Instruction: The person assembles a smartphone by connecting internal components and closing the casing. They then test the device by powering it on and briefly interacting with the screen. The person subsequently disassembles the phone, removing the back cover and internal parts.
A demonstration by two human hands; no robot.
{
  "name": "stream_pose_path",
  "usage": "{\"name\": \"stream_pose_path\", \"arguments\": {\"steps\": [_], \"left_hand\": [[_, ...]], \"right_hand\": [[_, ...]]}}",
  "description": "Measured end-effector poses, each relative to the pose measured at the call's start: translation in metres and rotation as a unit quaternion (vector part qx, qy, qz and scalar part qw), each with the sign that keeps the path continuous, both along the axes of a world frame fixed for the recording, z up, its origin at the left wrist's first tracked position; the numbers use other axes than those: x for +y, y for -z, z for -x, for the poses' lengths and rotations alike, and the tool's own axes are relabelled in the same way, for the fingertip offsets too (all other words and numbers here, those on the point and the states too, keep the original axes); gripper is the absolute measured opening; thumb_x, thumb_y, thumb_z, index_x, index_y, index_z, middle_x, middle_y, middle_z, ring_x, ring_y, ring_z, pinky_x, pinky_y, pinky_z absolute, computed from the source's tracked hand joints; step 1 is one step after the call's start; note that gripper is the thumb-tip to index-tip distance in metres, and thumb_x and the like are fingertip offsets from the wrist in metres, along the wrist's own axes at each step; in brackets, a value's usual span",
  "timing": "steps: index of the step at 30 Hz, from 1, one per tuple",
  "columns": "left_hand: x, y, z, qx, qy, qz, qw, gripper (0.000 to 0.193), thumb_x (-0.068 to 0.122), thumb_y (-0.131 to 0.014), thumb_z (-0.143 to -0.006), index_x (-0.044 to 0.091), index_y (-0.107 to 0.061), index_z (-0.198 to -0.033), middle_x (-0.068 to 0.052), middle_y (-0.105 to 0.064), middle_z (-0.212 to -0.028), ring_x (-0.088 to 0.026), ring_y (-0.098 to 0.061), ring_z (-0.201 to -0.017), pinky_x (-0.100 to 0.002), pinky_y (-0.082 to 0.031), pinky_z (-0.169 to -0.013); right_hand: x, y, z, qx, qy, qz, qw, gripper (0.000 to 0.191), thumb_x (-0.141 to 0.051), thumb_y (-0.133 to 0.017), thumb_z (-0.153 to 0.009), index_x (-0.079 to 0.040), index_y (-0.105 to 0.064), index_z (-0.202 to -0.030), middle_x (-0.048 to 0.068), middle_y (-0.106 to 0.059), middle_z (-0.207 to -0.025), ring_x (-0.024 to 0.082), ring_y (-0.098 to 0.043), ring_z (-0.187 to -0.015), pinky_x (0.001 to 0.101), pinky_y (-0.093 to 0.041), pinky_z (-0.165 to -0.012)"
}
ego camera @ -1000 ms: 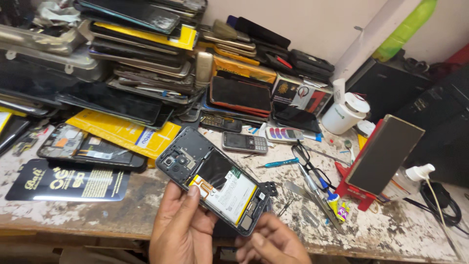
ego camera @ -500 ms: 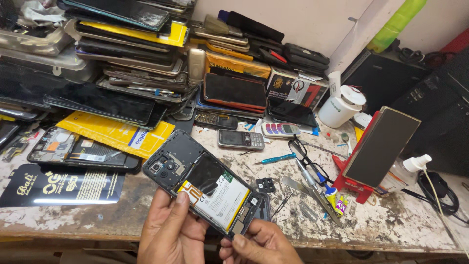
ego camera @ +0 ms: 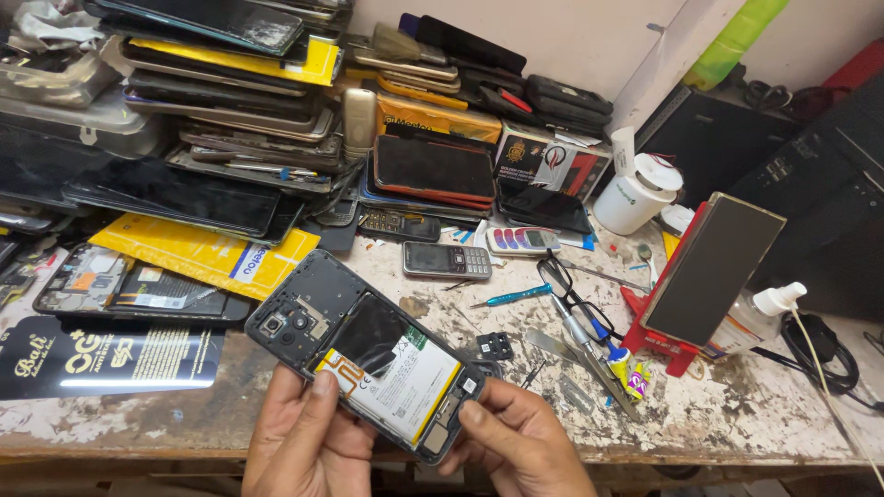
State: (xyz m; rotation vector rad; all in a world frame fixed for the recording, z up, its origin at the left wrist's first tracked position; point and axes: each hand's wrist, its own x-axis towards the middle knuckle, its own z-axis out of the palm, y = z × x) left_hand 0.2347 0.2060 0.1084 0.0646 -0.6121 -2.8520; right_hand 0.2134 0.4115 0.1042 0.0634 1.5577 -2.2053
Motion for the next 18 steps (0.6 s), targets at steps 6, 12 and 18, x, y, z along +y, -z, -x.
{"name": "stream_pose_path", "arguments": {"steps": [6,12,18], "left_hand": [[0.000,0.008,0.002,0.007,0.005,-0.003,1.000,0.054,0.002,-0.043,-0.098,-0.004,-0.039,-0.151,-0.026,-0.056,-0.142,-0.036,-0.057,-0.130,-0.058,-0.049,-0.105],[-0.001,0.010,0.002,0.012,0.003,-0.015,1.000,0.053,0.003,-0.043,-0.099,-0.006,-0.038,-0.152,-0.027,-0.057,-0.142,-0.037,-0.057,-0.130,-0.059,-0.047,-0.107],[-0.004,0.007,0.000,0.007,0.000,0.000,1.000,0.055,0.002,-0.043,-0.097,-0.006,-0.038,-0.152,-0.027,-0.057,-0.143,-0.037,-0.057,-0.131,-0.058,-0.047,-0.107]], "right_hand": [[0.006,0.008,-0.001,0.025,-0.041,0.024,0.999,0.032,-0.016,-0.069,-0.095,0.009,-0.067,-0.114,0.016,-0.075,-0.084,0.021,-0.072,-0.072,0.0357,-0.061,-0.069],[0.010,0.008,0.003,-0.027,-0.038,0.027,0.999,0.032,-0.012,-0.070,-0.090,0.006,-0.068,-0.117,0.015,-0.075,-0.087,0.021,-0.072,-0.071,0.0357,-0.061,-0.068],[0.009,0.000,0.010,-0.013,0.025,0.043,0.999,0.030,-0.018,-0.065,-0.091,0.007,-0.069,-0.107,0.017,-0.075,-0.084,0.023,-0.073,-0.068,0.0387,-0.062,-0.063]]}}
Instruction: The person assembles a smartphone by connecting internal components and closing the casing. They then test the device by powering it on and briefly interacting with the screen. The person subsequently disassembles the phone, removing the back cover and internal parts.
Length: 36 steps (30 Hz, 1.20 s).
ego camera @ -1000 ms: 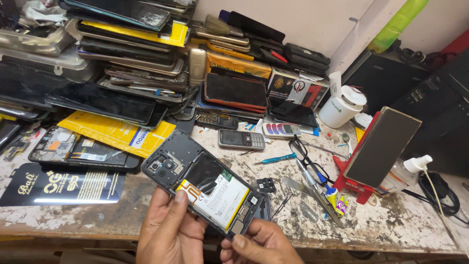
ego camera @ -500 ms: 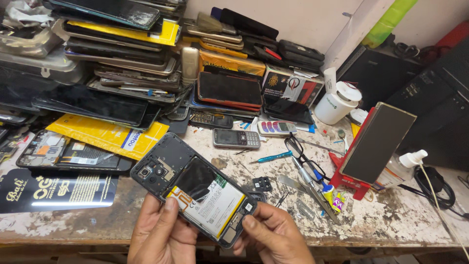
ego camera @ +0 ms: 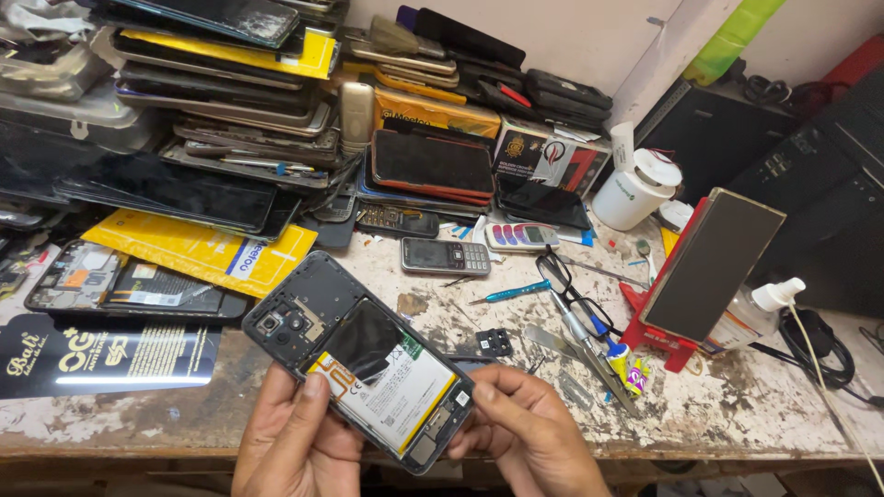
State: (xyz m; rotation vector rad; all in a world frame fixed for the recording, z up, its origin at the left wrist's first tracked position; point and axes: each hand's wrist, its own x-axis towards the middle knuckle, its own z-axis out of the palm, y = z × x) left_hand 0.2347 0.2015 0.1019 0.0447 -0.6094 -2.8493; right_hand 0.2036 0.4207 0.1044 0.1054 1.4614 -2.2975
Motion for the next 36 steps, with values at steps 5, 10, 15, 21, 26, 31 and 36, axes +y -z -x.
{"name": "stream_pose_path", "arguments": {"steps": [5,10,15,21,26,31,36], "left_hand": [[-0.001,0.005,-0.004,-0.020,0.011,0.022,0.999,0.055,0.002,-0.043,-0.097,-0.006,-0.039,-0.151,-0.026,-0.058,-0.141,-0.034,-0.059,-0.128,-0.055,-0.047,-0.105],[-0.004,0.008,-0.005,-0.006,0.021,0.030,0.999,0.054,0.001,-0.043,-0.099,-0.007,-0.039,-0.152,-0.028,-0.060,-0.139,-0.034,-0.061,-0.127,-0.053,-0.048,-0.107],[-0.001,-0.002,0.001,-0.034,0.034,0.029,0.998,0.052,0.003,-0.042,-0.096,-0.004,-0.044,-0.147,-0.023,-0.065,-0.133,-0.032,-0.065,-0.120,-0.051,-0.052,-0.102],[0.010,-0.015,-0.001,-0.021,0.032,0.049,0.998,0.048,0.006,-0.047,-0.100,-0.009,-0.048,-0.145,-0.025,-0.067,-0.130,-0.033,-0.067,-0.117,-0.052,-0.054,-0.098],[0.020,-0.017,-0.006,-0.006,0.051,0.048,0.998,0.048,0.005,-0.048,-0.099,-0.007,-0.049,-0.146,-0.023,-0.068,-0.130,-0.029,-0.067,-0.117,-0.048,-0.054,-0.099],[0.027,-0.013,-0.005,-0.039,0.051,0.062,0.996,0.048,0.005,-0.048,-0.099,-0.007,-0.051,-0.145,-0.023,-0.069,-0.128,-0.028,-0.068,-0.114,-0.046,-0.055,-0.098],[0.032,-0.013,-0.004,-0.057,0.055,0.057,0.995,0.047,0.005,-0.047,-0.098,-0.007,-0.051,-0.144,-0.022,-0.069,-0.128,-0.028,-0.069,-0.113,-0.047,-0.055,-0.096]], "right_hand": [[-0.001,0.000,-0.003,0.022,0.002,-0.002,1.000,0.019,-0.013,-0.065,-0.095,0.006,-0.067,-0.096,0.018,-0.074,-0.086,0.024,-0.071,-0.071,0.0393,-0.061,-0.063],[-0.003,-0.003,-0.009,-0.013,-0.006,0.006,1.000,0.016,-0.012,-0.063,-0.093,0.003,-0.066,-0.095,0.018,-0.074,-0.087,0.024,-0.072,-0.072,0.0396,-0.061,-0.063],[-0.008,-0.014,-0.003,-0.021,-0.017,0.019,0.999,0.017,-0.012,-0.059,-0.089,0.001,-0.064,-0.100,0.015,-0.074,-0.089,0.023,-0.072,-0.073,0.0395,-0.061,-0.060],[-0.002,-0.033,-0.005,-0.017,-0.036,-0.014,0.999,0.020,-0.019,-0.061,-0.094,-0.002,-0.065,-0.102,0.010,-0.073,-0.087,0.019,-0.071,-0.074,0.0366,-0.058,-0.063],[0.005,-0.034,-0.009,0.017,-0.028,-0.012,0.999,0.014,-0.014,-0.063,-0.098,-0.001,-0.065,-0.099,0.007,-0.072,-0.090,0.014,-0.069,-0.082,0.0326,-0.056,-0.078],[0.011,-0.032,-0.010,0.007,-0.036,-0.003,0.999,0.013,-0.014,-0.062,-0.097,-0.001,-0.066,-0.096,0.006,-0.072,-0.090,0.013,-0.068,-0.083,0.0302,-0.056,-0.080],[0.013,-0.034,-0.008,0.001,-0.023,-0.031,0.999,0.015,-0.015,-0.062,-0.095,-0.001,-0.067,-0.096,0.005,-0.072,-0.088,0.013,-0.068,-0.080,0.0298,-0.055,-0.078]]}}
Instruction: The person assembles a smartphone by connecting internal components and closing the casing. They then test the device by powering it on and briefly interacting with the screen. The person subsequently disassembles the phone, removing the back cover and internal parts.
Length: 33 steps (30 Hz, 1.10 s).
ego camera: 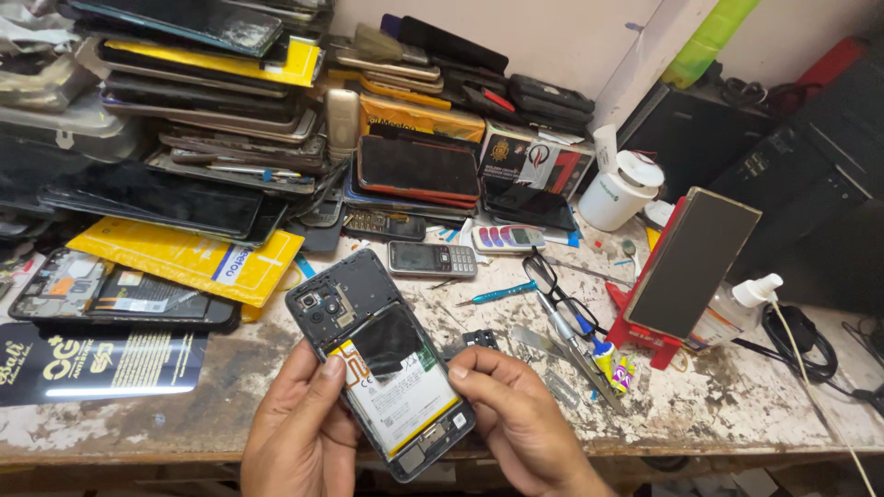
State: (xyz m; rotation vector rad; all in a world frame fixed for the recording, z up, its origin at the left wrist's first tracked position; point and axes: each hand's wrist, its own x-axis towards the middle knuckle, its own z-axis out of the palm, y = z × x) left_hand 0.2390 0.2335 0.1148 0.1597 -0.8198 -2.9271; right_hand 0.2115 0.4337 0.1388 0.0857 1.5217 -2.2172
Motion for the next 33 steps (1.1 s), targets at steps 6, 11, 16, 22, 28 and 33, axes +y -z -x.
{"name": "stream_pose_path", "arguments": {"steps": [6,11,16,22,28,33], "left_hand": [[0.007,0.005,-0.006,0.003,0.033,0.023,0.999,0.050,0.003,-0.046,-0.097,-0.007,-0.049,-0.145,-0.023,-0.069,-0.129,-0.028,-0.069,-0.117,-0.044,-0.056,-0.098],[-0.003,0.026,-0.007,0.048,0.107,-0.001,0.993,0.052,0.006,-0.046,-0.102,-0.002,-0.045,-0.154,-0.024,-0.068,-0.136,-0.031,-0.067,-0.122,-0.049,-0.055,-0.101],[-0.003,0.040,-0.006,0.024,0.123,0.026,0.992,0.050,0.006,-0.047,-0.103,-0.001,-0.043,-0.153,-0.028,-0.068,-0.137,-0.034,-0.067,-0.122,-0.050,-0.053,-0.102],[0.020,0.044,-0.010,0.052,0.156,0.048,0.985,0.060,0.003,-0.050,-0.095,-0.002,-0.042,-0.154,-0.023,-0.065,-0.140,-0.029,-0.063,-0.127,-0.045,-0.048,-0.107],[0.021,0.047,-0.019,0.047,0.160,0.088,0.982,0.057,0.002,-0.051,-0.096,-0.005,-0.041,-0.152,-0.025,-0.065,-0.142,-0.030,-0.061,-0.132,-0.044,-0.045,-0.110],[0.018,0.051,-0.022,0.093,0.167,0.101,0.976,0.057,0.003,-0.050,-0.097,-0.007,-0.040,-0.152,-0.023,-0.062,-0.146,-0.027,-0.058,-0.137,-0.041,-0.041,-0.114]], "right_hand": [[0.006,0.001,-0.002,0.047,-0.006,0.021,0.999,0.010,-0.010,-0.065,-0.096,-0.001,-0.065,-0.096,0.006,-0.071,-0.088,0.012,-0.067,-0.080,0.0287,-0.054,-0.076],[0.013,0.001,-0.004,-0.005,-0.036,0.046,0.998,0.009,-0.011,-0.065,-0.095,-0.003,-0.064,-0.092,0.007,-0.071,-0.085,0.014,-0.068,-0.077,0.0303,-0.055,-0.072],[0.011,-0.008,0.001,0.022,0.003,-0.023,0.999,0.007,-0.009,-0.066,-0.090,-0.003,-0.067,-0.094,0.004,-0.072,-0.086,0.012,-0.068,-0.078,0.0287,-0.054,-0.073],[0.006,-0.022,0.004,0.099,0.036,-0.032,0.994,0.013,-0.012,-0.066,-0.096,0.000,-0.068,-0.097,0.004,-0.071,-0.087,0.009,-0.064,-0.076,0.0272,-0.052,-0.073],[0.009,-0.026,-0.004,0.083,0.010,0.028,0.996,0.014,-0.013,-0.063,-0.098,0.000,-0.066,-0.095,0.005,-0.071,-0.087,0.011,-0.065,-0.077,0.0287,-0.053,-0.075],[0.008,-0.029,-0.007,0.046,-0.005,0.063,0.997,0.015,-0.014,-0.061,-0.099,0.000,-0.064,-0.097,0.008,-0.072,-0.089,0.013,-0.067,-0.080,0.0307,-0.054,-0.076]]}}
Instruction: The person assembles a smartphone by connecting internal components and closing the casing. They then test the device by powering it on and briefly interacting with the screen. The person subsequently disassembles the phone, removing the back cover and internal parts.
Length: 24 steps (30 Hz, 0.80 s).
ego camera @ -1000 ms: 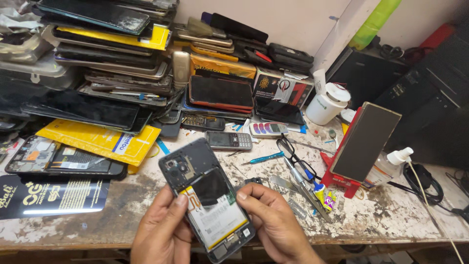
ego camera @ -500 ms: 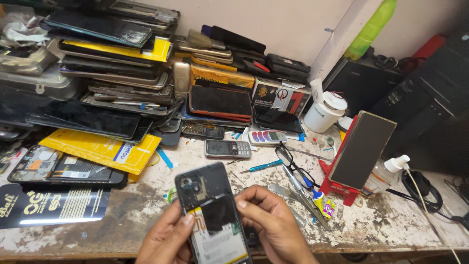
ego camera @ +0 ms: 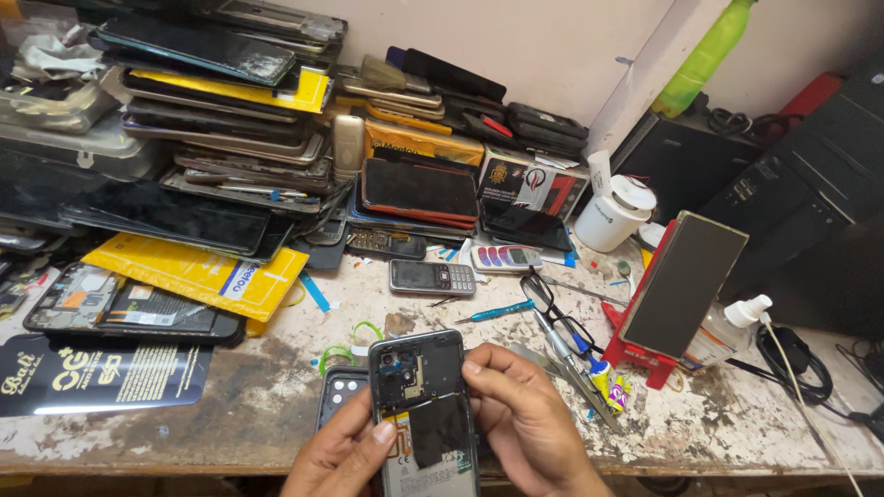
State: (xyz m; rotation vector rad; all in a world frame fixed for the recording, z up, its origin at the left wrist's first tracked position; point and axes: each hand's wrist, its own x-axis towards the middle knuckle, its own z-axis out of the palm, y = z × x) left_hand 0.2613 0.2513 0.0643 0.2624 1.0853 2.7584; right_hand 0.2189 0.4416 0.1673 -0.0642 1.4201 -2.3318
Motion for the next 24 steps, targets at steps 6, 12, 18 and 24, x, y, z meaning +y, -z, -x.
{"name": "stream_pose_path", "arguments": {"steps": [6,12,18,24], "left_hand": [[0.005,0.012,-0.004,-0.021,0.003,0.030,0.999,0.057,0.002,-0.051,-0.096,-0.005,-0.042,-0.152,-0.022,-0.064,-0.144,-0.026,-0.060,-0.135,-0.040,-0.041,-0.114],[0.020,0.023,-0.012,0.032,0.008,-0.022,0.999,0.057,0.000,-0.052,-0.098,-0.010,-0.039,-0.152,-0.025,-0.062,-0.145,-0.028,-0.058,-0.136,-0.041,-0.039,-0.115],[0.017,0.025,-0.015,0.052,0.044,-0.016,0.998,0.056,0.000,-0.050,-0.099,-0.008,-0.037,-0.153,-0.023,-0.060,-0.147,-0.025,-0.056,-0.137,-0.038,-0.038,-0.116],[0.005,0.012,-0.019,-0.025,0.046,0.079,0.996,0.056,0.004,-0.051,-0.096,-0.004,-0.044,-0.151,-0.018,-0.067,-0.141,-0.021,-0.062,-0.131,-0.035,-0.043,-0.111]], "right_hand": [[-0.003,-0.003,-0.001,0.003,0.064,-0.028,0.998,0.019,-0.015,-0.059,-0.093,0.000,-0.068,-0.101,0.010,-0.075,-0.090,0.016,-0.070,-0.080,0.0321,-0.057,-0.076],[0.006,0.011,-0.001,0.054,0.064,-0.005,0.996,0.013,-0.012,-0.062,-0.098,0.000,-0.065,-0.096,0.009,-0.072,-0.091,0.016,-0.069,-0.081,0.0319,-0.055,-0.076],[0.010,0.019,-0.004,0.035,0.073,-0.009,0.997,0.010,-0.010,-0.063,-0.096,-0.001,-0.066,-0.096,0.009,-0.072,-0.091,0.016,-0.069,-0.080,0.0320,-0.055,-0.077],[0.006,0.002,-0.004,0.040,0.042,-0.135,0.989,0.020,-0.013,-0.062,-0.093,0.003,-0.071,-0.101,0.010,-0.075,-0.092,0.016,-0.071,-0.084,0.0329,-0.056,-0.080]]}}
